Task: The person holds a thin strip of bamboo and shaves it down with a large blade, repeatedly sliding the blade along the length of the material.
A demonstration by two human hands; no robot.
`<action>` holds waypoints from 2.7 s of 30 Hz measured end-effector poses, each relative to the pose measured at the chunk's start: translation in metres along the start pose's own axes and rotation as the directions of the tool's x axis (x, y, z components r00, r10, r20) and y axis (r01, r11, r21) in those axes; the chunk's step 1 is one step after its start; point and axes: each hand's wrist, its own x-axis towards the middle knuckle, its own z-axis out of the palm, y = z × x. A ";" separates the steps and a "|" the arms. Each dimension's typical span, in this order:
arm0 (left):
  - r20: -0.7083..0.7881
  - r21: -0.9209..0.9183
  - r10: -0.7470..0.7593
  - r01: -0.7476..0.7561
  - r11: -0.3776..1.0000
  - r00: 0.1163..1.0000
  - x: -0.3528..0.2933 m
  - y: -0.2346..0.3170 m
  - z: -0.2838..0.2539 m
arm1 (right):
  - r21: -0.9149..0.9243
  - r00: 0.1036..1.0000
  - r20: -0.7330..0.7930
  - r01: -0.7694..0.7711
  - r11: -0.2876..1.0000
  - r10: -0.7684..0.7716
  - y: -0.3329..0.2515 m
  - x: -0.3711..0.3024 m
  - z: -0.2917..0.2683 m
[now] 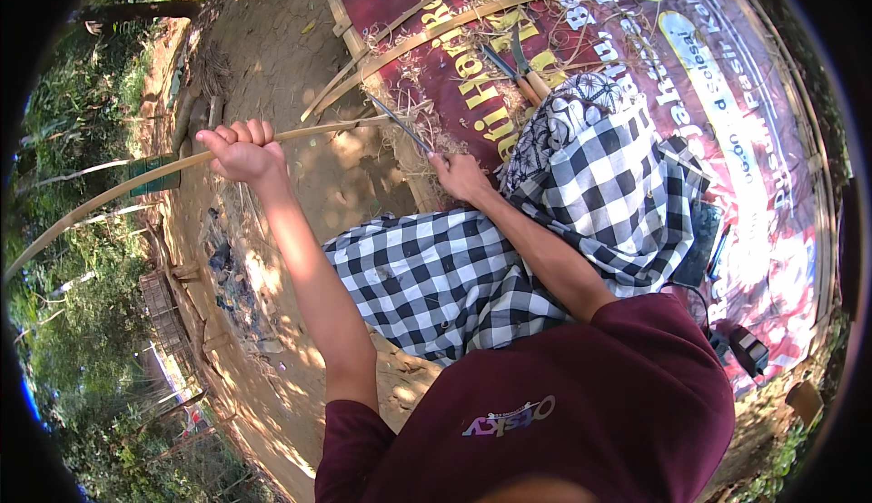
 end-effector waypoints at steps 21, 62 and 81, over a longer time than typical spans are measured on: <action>-0.065 -0.041 0.164 -0.167 0.985 0.984 -0.016 0.101 -0.006 | -0.112 0.963 -0.231 0.117 0.987 -0.140 -0.007 0.008 -0.021; 0.286 0.099 0.206 -0.243 0.965 0.936 0.028 0.262 -0.023 | 0.336 0.915 -0.333 0.340 0.878 -0.227 -0.020 0.002 -0.070; 0.216 0.814 -0.563 0.171 0.555 0.798 -0.121 0.133 -0.105 | 0.291 0.937 -0.302 0.269 0.918 -0.178 -0.026 -0.004 -0.065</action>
